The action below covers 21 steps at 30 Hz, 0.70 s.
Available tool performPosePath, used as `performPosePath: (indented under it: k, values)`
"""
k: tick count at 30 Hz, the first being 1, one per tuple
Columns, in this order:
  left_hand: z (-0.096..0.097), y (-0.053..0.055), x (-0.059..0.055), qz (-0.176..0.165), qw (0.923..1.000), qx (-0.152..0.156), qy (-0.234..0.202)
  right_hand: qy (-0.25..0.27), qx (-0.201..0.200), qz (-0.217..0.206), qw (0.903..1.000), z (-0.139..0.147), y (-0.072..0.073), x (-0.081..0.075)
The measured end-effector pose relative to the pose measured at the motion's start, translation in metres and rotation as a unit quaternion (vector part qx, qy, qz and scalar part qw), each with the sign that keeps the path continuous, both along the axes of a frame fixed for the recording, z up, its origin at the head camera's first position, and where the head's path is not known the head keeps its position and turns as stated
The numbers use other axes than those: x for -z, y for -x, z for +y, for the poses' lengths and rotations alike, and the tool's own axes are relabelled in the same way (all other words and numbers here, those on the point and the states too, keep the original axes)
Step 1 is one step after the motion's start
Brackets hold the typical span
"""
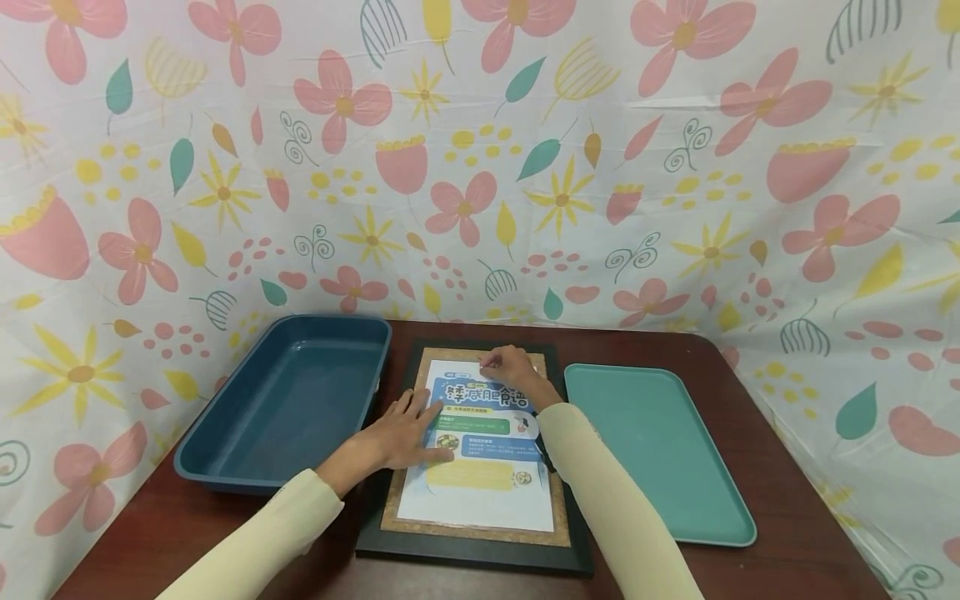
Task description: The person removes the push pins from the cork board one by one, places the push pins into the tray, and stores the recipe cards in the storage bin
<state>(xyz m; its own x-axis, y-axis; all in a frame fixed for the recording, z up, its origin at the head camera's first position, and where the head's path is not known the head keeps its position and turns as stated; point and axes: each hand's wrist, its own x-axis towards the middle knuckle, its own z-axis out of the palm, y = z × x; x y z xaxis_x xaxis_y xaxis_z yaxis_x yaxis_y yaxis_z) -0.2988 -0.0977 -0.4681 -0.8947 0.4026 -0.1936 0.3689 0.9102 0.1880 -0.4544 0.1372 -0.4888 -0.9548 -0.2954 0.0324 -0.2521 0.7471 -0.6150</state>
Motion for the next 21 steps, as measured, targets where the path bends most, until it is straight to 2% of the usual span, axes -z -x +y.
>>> performPosePath:
  k: [7, 21]
  values:
    - [0.0013, 0.0019, -0.0005, 0.006, 0.9998, -0.003, 0.018, 0.006, -0.011, 0.010, 0.9999, 0.0008, -0.0020, -0.0015]
    - [0.0015, 0.0024, 0.0009, 0.006, 0.9998, -0.002, 0.020, 0.009, -0.018, 0.014, 0.9997, 0.0021, -0.0030, 0.0008]
